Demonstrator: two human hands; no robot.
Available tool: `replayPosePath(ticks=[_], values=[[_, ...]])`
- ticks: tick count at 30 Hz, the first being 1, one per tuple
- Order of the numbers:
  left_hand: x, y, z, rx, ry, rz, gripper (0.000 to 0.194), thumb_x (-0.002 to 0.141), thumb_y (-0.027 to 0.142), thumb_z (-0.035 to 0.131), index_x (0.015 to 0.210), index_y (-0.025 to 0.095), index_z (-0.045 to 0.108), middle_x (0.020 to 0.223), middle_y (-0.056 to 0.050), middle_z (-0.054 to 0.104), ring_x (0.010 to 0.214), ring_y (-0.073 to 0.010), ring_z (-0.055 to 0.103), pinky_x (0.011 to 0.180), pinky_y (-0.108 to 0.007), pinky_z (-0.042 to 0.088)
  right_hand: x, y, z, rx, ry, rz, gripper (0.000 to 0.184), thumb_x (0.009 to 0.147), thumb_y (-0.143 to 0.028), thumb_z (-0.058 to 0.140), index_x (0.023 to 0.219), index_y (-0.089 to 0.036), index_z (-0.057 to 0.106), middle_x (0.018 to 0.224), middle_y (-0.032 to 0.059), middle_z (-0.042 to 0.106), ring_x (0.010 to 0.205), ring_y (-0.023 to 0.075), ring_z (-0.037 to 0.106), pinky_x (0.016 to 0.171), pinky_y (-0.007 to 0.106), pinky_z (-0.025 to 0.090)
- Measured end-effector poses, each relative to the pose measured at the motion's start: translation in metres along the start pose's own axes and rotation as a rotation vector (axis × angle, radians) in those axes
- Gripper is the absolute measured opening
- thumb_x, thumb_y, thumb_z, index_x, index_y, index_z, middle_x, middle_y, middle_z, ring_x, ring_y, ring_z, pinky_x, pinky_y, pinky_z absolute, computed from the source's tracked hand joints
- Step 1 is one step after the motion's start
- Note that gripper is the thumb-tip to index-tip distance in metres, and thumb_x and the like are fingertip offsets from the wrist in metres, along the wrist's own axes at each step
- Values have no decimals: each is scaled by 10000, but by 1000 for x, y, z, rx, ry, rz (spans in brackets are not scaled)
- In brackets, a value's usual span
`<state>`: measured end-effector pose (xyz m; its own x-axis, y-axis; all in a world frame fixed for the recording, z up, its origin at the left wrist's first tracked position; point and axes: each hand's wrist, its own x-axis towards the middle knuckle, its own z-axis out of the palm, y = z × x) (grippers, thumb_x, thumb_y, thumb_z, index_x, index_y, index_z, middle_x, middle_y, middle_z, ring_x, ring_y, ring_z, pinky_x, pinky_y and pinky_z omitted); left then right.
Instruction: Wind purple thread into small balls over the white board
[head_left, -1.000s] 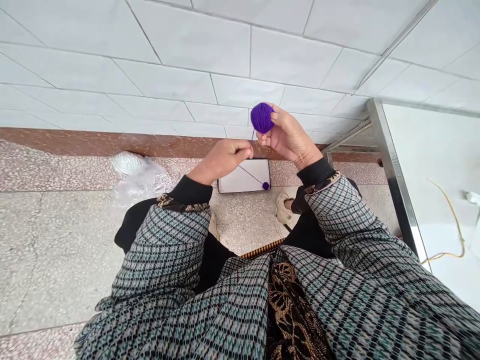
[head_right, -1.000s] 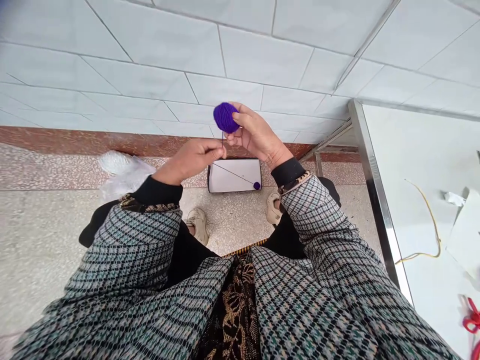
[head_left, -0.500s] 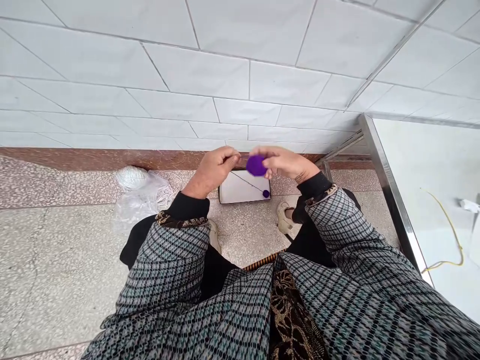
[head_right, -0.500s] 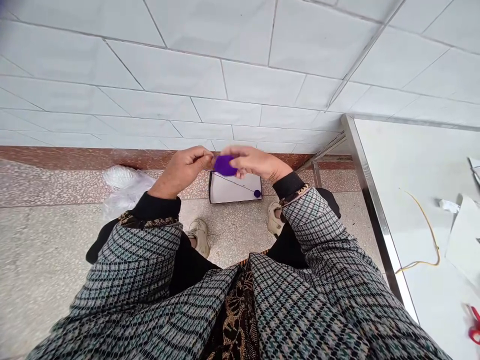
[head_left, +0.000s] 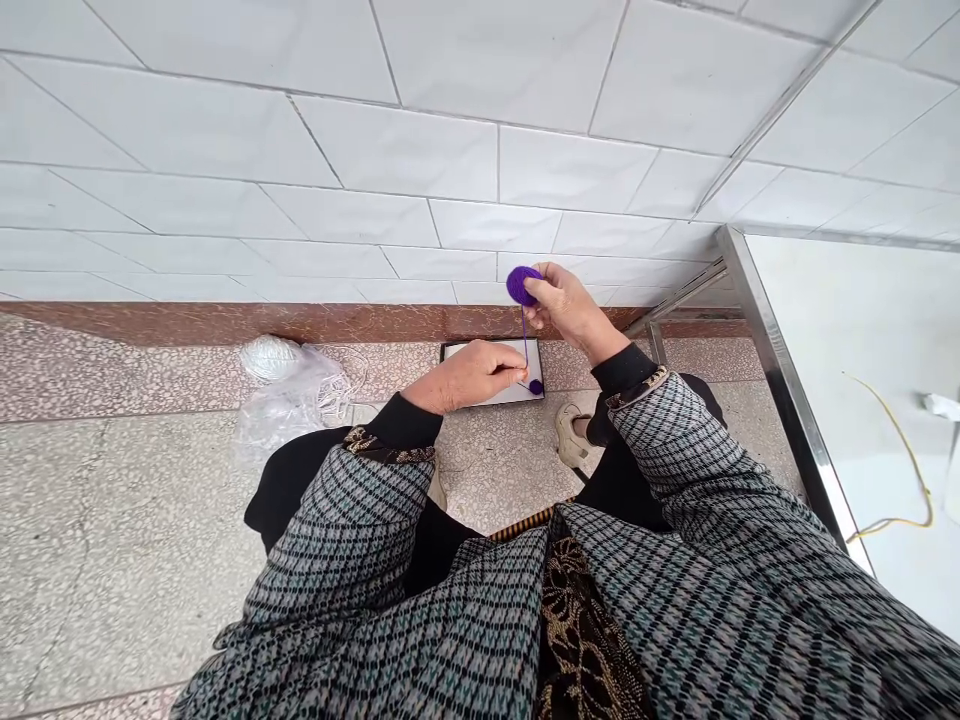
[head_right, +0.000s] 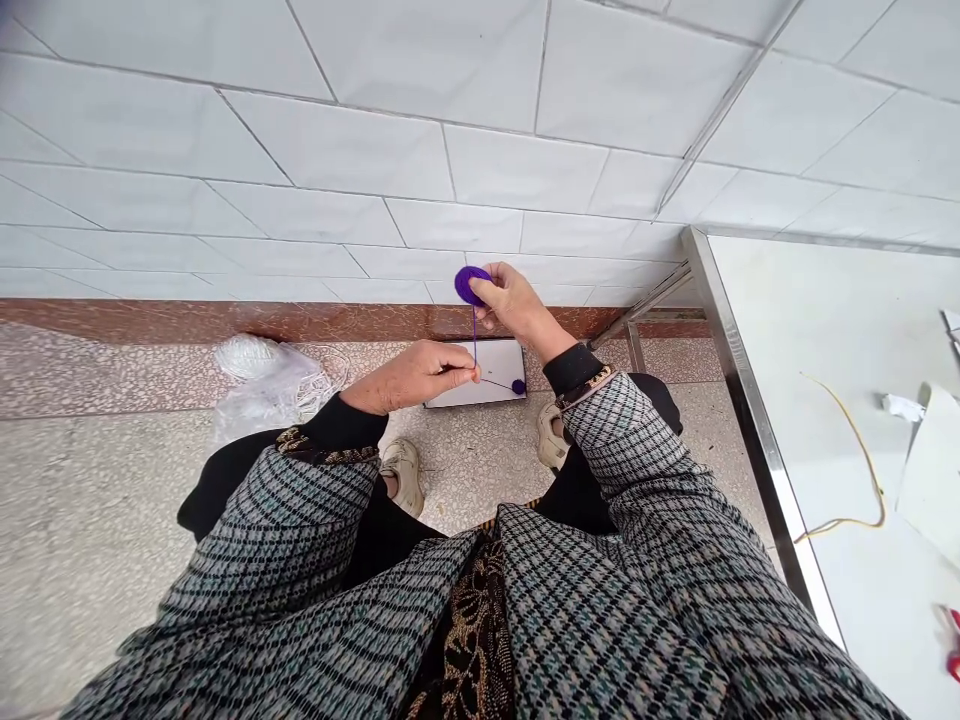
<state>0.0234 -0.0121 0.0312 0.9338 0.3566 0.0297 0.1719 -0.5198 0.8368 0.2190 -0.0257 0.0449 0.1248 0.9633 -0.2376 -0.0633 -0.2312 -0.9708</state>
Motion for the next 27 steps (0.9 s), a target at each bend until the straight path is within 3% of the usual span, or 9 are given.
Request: replayPosePath(ticks=[5,8,11,14,17,20,22,24,27], values=[[-4,2,-4,32,113,25,288,964,300,525,777,184,709,805,-45,739,746,-159,641,742,-296,491,1,8,9,-237,-19,74,188,1039,-158,603,952,-217,447,546,-90,535,410,64,459,406,147,370],[-10,-1,-14,64,322,-25,251,937,296,544,751,187,673,772,-42,716,743,-171,626,744,-306,497,-3,11,9,-399,-267,183,170,986,-105,636,908,-189,511,576,-50,573,450,78,518,424,160,420],[-14,-10,-25,76,517,-135,224,912,303,550,752,188,657,801,-49,720,778,-187,632,792,-322,505,-10,9,3,-242,-600,242,94,944,-113,628,986,-164,560,626,-43,597,504,81,544,465,162,454],[-14,-19,-30,-3,586,-277,221,890,330,544,744,192,635,773,-35,692,781,-192,614,790,-317,494,-13,5,-5,78,-734,182,319,878,-222,716,1128,-176,524,729,-41,647,534,79,553,483,182,460],[-11,-20,-23,-88,449,-305,257,893,390,544,761,190,638,738,-14,655,752,-183,581,758,-303,469,-10,0,-8,342,-601,65,526,780,-335,861,1133,-187,501,864,-12,671,611,73,592,513,189,470],[-7,-14,-10,-42,233,-200,294,919,414,528,779,187,652,744,-7,646,751,-174,574,756,-298,445,-4,-2,0,414,-348,31,444,827,-312,852,1065,-189,499,847,-14,637,640,66,601,534,168,468],[-5,-11,-4,8,147,-137,294,936,389,510,761,192,640,728,-9,636,736,-169,571,741,-296,434,0,1,8,316,-181,52,307,917,-238,762,1019,-199,476,777,-36,600,570,54,549,494,154,429],[-5,-10,-1,63,144,-83,278,937,350,510,733,196,620,730,-22,637,736,-174,577,737,-302,438,2,5,14,118,-69,86,243,959,-143,692,989,-209,460,709,-64,559,493,46,469,439,145,372],[-9,-11,-8,136,254,-60,251,939,307,518,732,199,611,777,-46,652,771,-190,594,764,-320,469,-1,8,17,-186,-131,158,232,925,-52,697,949,-191,514,659,-62,565,465,52,450,404,144,364]])
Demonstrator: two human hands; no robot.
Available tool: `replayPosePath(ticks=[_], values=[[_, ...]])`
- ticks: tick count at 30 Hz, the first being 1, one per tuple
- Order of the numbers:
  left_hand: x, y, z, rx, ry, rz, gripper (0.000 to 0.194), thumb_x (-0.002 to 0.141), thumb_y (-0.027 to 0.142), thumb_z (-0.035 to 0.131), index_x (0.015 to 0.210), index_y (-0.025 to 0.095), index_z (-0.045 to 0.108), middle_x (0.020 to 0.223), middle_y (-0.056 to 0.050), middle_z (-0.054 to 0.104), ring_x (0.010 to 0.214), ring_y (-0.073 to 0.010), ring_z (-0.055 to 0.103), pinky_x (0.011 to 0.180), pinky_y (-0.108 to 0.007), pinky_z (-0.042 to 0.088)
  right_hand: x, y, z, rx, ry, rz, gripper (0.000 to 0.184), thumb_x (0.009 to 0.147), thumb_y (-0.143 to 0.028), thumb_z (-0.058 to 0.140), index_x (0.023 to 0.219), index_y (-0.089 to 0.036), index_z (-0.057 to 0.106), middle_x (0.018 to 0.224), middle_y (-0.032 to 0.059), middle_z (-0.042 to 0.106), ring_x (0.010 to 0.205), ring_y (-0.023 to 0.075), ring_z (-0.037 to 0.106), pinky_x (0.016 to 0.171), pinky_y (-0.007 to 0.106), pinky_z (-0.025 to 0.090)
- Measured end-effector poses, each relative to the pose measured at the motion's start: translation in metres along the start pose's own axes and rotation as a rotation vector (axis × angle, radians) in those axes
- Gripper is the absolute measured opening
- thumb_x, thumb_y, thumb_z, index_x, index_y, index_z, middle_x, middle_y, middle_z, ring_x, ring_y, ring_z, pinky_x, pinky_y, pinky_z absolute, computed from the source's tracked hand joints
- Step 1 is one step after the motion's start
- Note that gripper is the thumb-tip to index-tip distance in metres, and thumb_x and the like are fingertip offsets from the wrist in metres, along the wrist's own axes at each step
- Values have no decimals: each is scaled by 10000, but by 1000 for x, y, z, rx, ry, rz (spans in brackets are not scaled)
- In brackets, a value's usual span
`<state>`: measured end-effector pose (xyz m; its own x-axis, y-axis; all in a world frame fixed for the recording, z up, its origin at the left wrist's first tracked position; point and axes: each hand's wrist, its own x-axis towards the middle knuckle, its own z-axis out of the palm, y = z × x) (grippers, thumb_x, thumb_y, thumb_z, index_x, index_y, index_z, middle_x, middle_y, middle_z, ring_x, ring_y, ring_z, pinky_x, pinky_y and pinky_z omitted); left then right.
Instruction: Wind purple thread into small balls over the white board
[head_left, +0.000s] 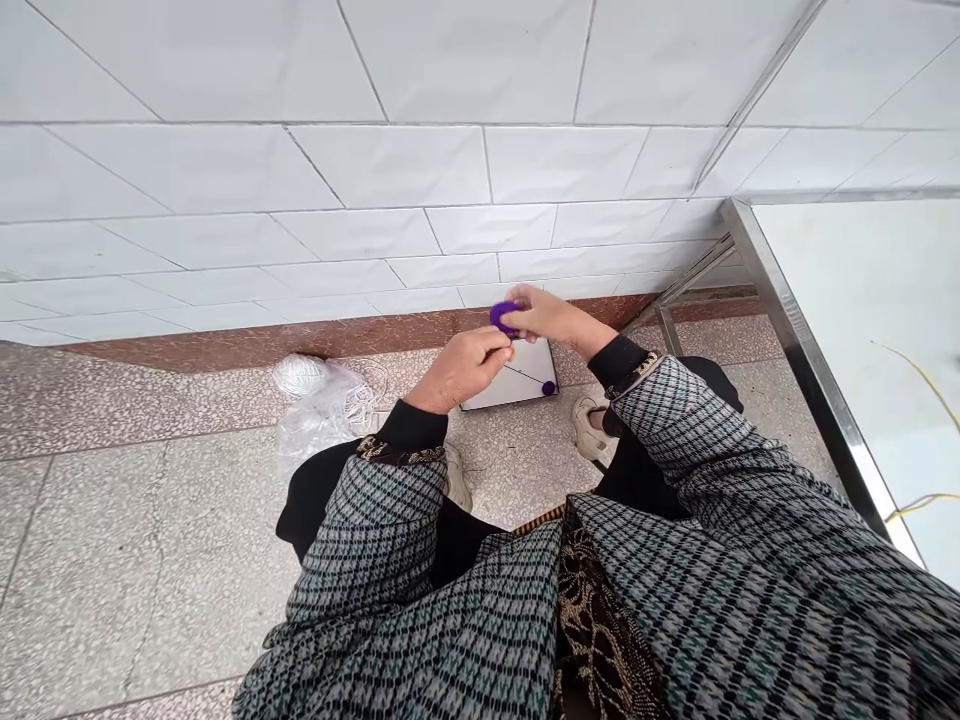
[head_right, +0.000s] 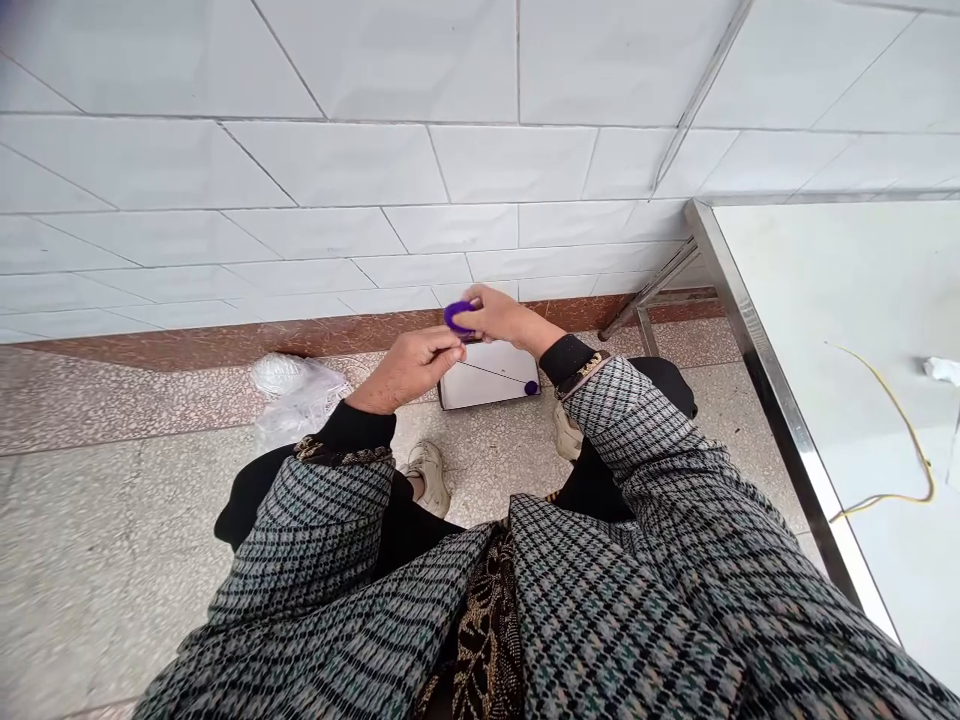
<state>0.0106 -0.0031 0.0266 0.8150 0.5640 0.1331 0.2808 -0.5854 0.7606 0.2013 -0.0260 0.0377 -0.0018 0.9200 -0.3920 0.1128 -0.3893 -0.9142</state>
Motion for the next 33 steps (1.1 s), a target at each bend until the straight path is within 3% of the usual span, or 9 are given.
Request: replayPosePath(ticks=[4,9,11,14,21,24,27,30,33], values=[[-5,-5,-18,29,192,-132,202,928,279,539,760,203,622,820,-50,673,804,-199,601,806,-326,497,-9,-3,-3,-78,-292,79,97,948,-115,697,1015,-151,637,677,-17,641,505,82,565,442,158,471],[-4,-16,-19,-76,281,-376,187,920,288,547,788,189,637,775,-21,673,764,-182,573,766,-304,471,-12,-7,-5,315,-462,15,245,935,-187,730,1138,-157,598,755,-21,681,539,84,612,505,187,529],[-3,-19,-14,-39,262,-415,197,920,290,546,784,185,641,765,-19,672,764,-187,574,758,-309,454,-11,-7,-7,444,-455,-56,384,873,-230,815,1167,-157,579,817,-14,696,611,85,652,571,195,560],[-2,-17,-6,35,156,-320,195,918,289,542,773,191,630,795,-32,682,788,-200,591,770,-323,446,-10,-8,-8,517,-409,-126,490,796,-268,889,1155,-155,576,830,-18,674,692,88,673,629,187,566],[-2,-1,1,45,-132,-42,247,954,290,519,738,203,601,759,-41,631,757,-192,581,783,-338,464,3,-2,0,222,-47,-82,224,918,-128,713,1039,-189,535,704,-47,591,564,66,536,516,151,482],[-4,0,-5,42,-34,-57,212,941,278,547,757,199,618,803,-51,660,789,-197,598,799,-343,486,11,7,-1,-29,-38,-58,246,862,-31,712,975,-183,555,693,-30,604,559,79,534,469,153,445],[-7,-7,-16,50,188,-115,136,905,243,568,789,206,628,846,-49,678,836,-197,601,850,-339,501,9,9,-5,-136,-323,-33,215,816,-16,738,928,-156,619,690,-19,617,564,80,545,473,157,452],[-7,-18,-22,-55,358,-194,121,883,234,577,768,206,601,790,-32,627,781,-174,569,799,-316,487,0,0,-8,26,-520,-48,223,841,-81,760,1029,-130,649,758,-16,641,584,68,577,518,153,480],[-5,-22,-17,-178,397,-330,165,925,238,546,773,203,603,691,1,546,664,-146,515,717,-297,465,-8,-17,-7,318,-370,-170,277,984,-162,663,1242,-130,570,918,-17,646,669,40,645,612,137,503]])
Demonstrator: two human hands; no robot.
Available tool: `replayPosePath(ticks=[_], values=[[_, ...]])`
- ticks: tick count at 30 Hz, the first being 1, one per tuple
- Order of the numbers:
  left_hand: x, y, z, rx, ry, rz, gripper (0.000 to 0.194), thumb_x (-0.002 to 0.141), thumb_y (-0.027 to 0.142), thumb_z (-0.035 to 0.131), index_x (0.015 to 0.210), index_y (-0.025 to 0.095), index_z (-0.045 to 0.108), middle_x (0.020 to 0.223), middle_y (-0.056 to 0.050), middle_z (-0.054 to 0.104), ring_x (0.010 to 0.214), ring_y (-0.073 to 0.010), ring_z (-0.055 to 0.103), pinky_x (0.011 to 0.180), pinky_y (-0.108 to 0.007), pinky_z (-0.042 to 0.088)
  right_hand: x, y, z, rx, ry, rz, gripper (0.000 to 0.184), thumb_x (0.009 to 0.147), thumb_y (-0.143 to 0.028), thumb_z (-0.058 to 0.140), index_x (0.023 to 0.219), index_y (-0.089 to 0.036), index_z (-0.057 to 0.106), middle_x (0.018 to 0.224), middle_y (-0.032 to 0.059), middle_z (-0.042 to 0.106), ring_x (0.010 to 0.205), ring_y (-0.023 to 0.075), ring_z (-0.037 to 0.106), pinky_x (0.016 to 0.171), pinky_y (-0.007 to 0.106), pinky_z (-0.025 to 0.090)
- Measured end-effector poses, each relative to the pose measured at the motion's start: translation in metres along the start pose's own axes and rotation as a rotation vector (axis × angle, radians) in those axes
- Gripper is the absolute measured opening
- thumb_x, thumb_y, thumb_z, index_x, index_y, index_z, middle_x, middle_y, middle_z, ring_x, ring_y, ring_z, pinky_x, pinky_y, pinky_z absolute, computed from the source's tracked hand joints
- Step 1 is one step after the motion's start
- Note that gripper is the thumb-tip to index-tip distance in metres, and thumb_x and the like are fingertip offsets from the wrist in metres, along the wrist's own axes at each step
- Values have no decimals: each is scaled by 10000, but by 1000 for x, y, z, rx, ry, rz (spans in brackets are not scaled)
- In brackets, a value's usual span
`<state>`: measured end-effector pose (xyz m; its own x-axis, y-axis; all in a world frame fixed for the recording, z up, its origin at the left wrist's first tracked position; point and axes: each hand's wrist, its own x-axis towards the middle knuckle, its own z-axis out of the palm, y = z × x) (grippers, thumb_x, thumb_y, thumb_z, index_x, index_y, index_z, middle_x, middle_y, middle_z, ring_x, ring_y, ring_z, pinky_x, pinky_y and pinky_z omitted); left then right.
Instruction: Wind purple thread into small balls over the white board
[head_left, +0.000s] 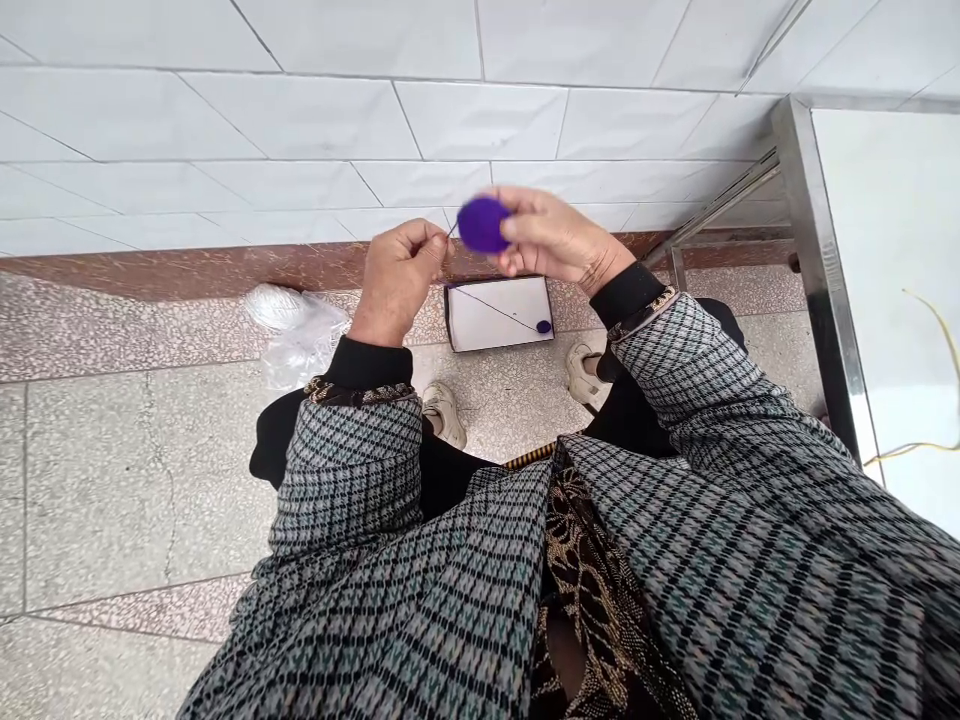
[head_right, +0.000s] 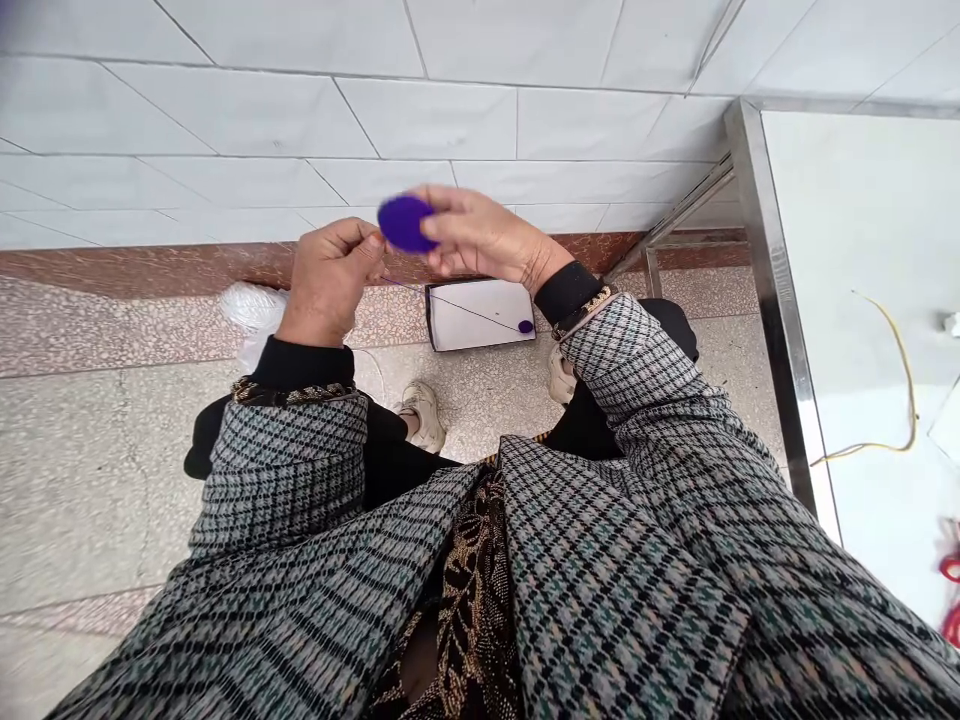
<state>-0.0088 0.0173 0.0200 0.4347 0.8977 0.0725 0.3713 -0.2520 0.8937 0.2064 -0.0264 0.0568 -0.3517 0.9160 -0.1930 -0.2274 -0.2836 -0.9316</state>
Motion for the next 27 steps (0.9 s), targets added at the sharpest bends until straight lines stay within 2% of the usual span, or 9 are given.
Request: replayPosePath(ticks=[2,4,7,10,14,16,19,23,27], values=[[-2,2,7,24,-84,-17,173,927,219,549,778,194,633,699,0,580,677,-145,542,750,-301,482,3,-7,5,69,200,-140,225,1086,-179,515,1307,-142,506,994,-22,609,760,21,687,677,128,500],[-6,8,12,72,-262,34,166,907,219,586,771,181,672,737,-13,642,726,-154,585,793,-311,498,9,-8,9,62,390,-202,127,1122,-169,453,1241,-159,494,973,-34,582,759,9,674,671,107,489],[-11,19,13,102,-474,111,188,904,255,618,765,173,715,751,-23,678,755,-168,618,802,-317,510,19,3,7,-80,543,-110,152,1056,-59,550,1045,-189,471,798,-58,550,576,32,545,516,111,446],[-12,23,5,79,-443,136,189,907,261,618,786,168,730,783,-30,689,762,-165,618,798,-311,506,22,19,-3,-313,436,44,221,947,12,612,994,-181,515,756,-44,551,545,59,497,462,142,393],[-9,19,-7,40,-252,141,174,908,230,594,781,157,689,734,-2,627,726,-137,579,783,-290,485,16,23,-17,-463,71,164,242,817,0,728,976,-154,630,783,-10,617,637,88,565,520,153,433],[-7,17,-9,11,-172,113,160,902,205,592,768,157,666,723,4,618,754,-142,602,801,-289,494,10,17,-20,-435,-98,204,277,768,-11,778,964,-157,648,768,-14,631,669,100,598,552,155,465],[-6,17,-7,-51,-149,5,169,900,167,600,732,163,621,684,10,585,719,-143,596,788,-298,516,2,5,-19,-278,-214,211,269,793,-105,807,997,-160,639,801,-8,661,688,108,639,593,171,513],[-3,14,-1,-61,-195,-48,224,910,117,590,693,171,587,617,27,509,572,-105,483,677,-278,490,-7,-9,-11,-6,-134,46,193,943,-207,680,1085,-172,554,830,-4,665,616,96,642,580,194,529],[-4,11,5,-184,-329,-18,191,901,116,589,729,171,651,623,10,560,552,-97,489,615,-255,449,0,-16,-2,114,182,-174,73,1073,-190,533,1132,-193,488,884,-32,600,690,49,664,683,158,530]])
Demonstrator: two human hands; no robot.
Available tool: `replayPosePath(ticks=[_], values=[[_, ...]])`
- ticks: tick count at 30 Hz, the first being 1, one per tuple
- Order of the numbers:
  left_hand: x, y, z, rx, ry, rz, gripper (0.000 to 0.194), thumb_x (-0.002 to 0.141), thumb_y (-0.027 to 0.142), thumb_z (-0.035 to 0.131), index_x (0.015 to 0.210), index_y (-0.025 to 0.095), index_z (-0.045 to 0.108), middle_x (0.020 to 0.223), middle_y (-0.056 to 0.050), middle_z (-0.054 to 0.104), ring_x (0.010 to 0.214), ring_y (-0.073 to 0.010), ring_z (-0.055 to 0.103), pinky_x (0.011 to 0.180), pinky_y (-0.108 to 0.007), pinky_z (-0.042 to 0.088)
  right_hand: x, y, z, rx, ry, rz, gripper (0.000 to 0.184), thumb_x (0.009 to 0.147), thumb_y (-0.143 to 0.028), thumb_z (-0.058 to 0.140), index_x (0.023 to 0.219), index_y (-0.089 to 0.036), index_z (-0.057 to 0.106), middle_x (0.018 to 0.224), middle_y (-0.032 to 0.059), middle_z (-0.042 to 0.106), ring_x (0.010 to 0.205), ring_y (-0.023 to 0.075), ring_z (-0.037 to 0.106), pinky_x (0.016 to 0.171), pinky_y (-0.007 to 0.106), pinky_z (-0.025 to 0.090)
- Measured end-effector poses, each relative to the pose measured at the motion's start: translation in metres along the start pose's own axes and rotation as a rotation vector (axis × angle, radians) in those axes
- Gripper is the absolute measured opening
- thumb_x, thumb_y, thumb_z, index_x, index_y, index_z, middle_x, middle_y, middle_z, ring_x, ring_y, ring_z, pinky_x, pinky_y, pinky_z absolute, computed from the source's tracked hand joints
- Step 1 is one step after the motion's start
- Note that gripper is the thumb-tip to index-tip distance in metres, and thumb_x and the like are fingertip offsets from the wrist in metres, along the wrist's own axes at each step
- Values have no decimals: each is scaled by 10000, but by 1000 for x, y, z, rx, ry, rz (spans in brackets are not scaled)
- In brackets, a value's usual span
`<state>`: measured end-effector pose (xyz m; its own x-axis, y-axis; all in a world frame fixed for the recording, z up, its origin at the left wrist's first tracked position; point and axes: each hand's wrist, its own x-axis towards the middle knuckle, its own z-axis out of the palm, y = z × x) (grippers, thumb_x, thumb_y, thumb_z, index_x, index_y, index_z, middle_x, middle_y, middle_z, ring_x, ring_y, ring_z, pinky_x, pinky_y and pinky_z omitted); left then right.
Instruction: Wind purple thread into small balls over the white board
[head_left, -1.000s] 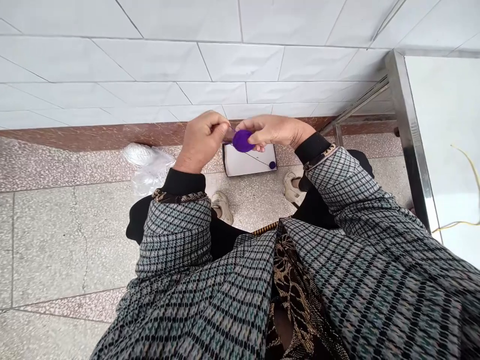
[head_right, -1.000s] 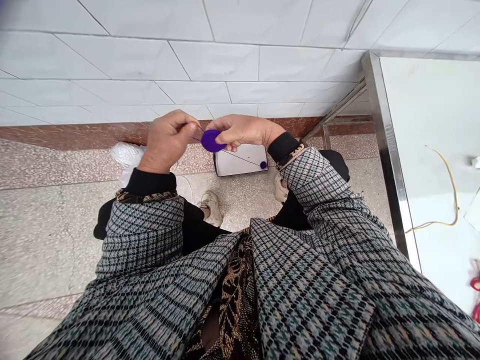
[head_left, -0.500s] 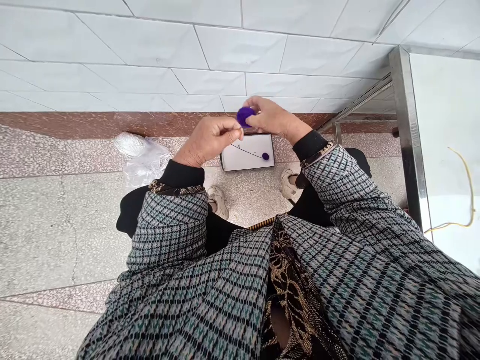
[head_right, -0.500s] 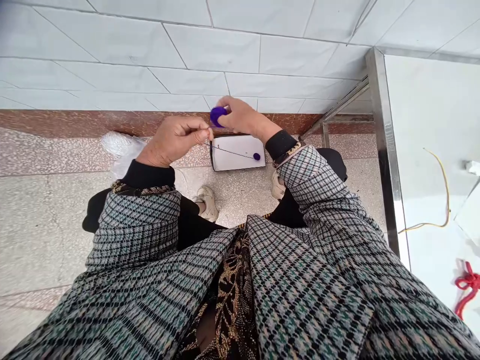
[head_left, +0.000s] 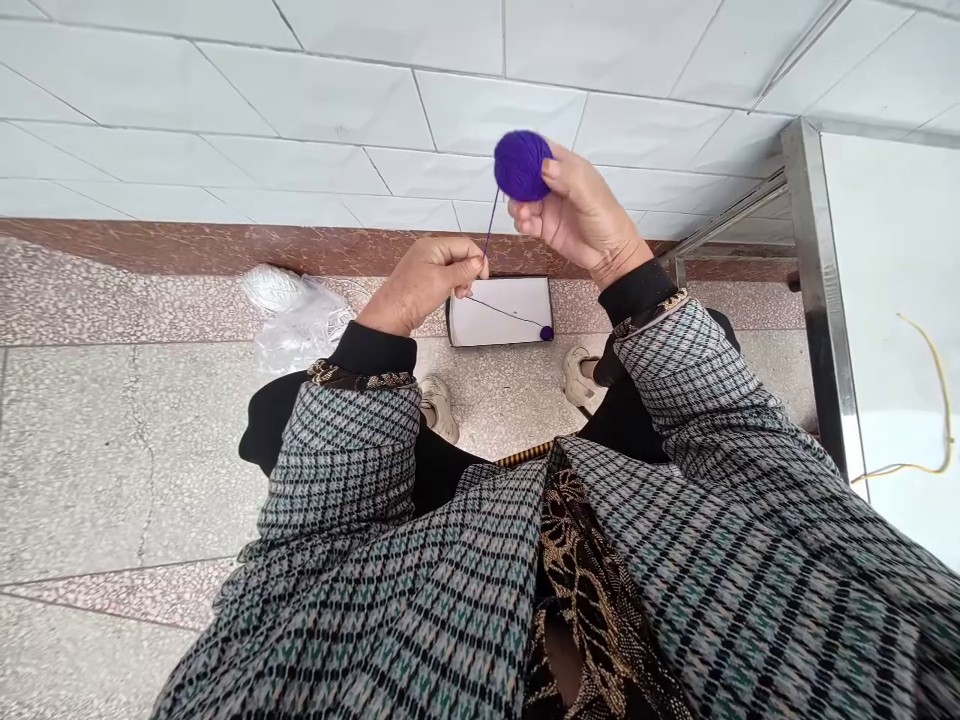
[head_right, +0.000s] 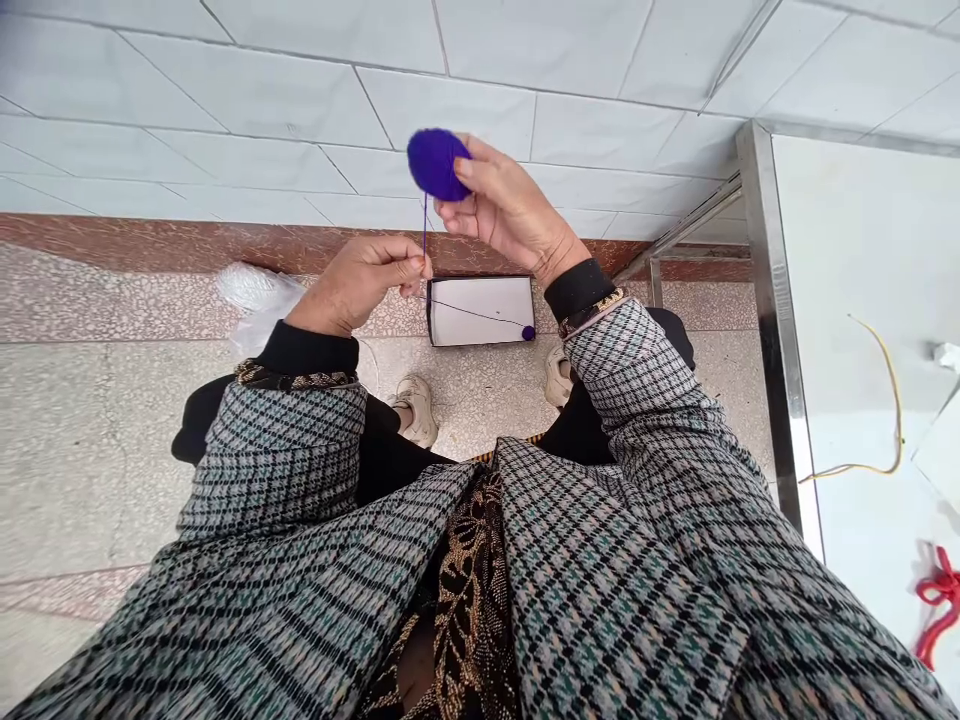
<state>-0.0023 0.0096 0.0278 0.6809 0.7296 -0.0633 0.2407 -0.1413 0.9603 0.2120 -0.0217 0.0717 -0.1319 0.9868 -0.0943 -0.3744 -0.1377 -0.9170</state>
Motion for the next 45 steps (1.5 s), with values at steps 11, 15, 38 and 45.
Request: replayPosePath(ticks=[11,15,38,45], values=[[-15,17,-29,51,-153,62,341,865,470,763,704,183,671,637,-24,609,600,-131,543,629,-275,485,2,5,-6,-654,-566,284,320,774,-121,816,974,-184,575,764,-39,606,634,84,553,572,180,422],[-10,16,-39,-78,-156,80,451,836,578,787,660,197,620,611,-21,556,550,-127,503,595,-309,471,-10,-3,-3,-109,-477,93,536,718,-402,890,1055,-215,517,876,-22,622,659,89,556,586,196,447],[-9,18,-11,233,-116,66,181,915,271,598,801,173,699,689,0,595,661,-137,535,695,-290,434,-6,-6,23,214,90,-23,85,1117,-205,410,1054,-188,464,877,-31,580,591,27,540,585,137,490],[-24,33,-17,288,-104,143,200,917,308,606,816,170,710,808,-38,712,793,-170,637,811,-317,502,3,16,24,-644,37,252,288,900,57,589,991,-208,520,720,-59,572,544,74,516,447,130,409]])
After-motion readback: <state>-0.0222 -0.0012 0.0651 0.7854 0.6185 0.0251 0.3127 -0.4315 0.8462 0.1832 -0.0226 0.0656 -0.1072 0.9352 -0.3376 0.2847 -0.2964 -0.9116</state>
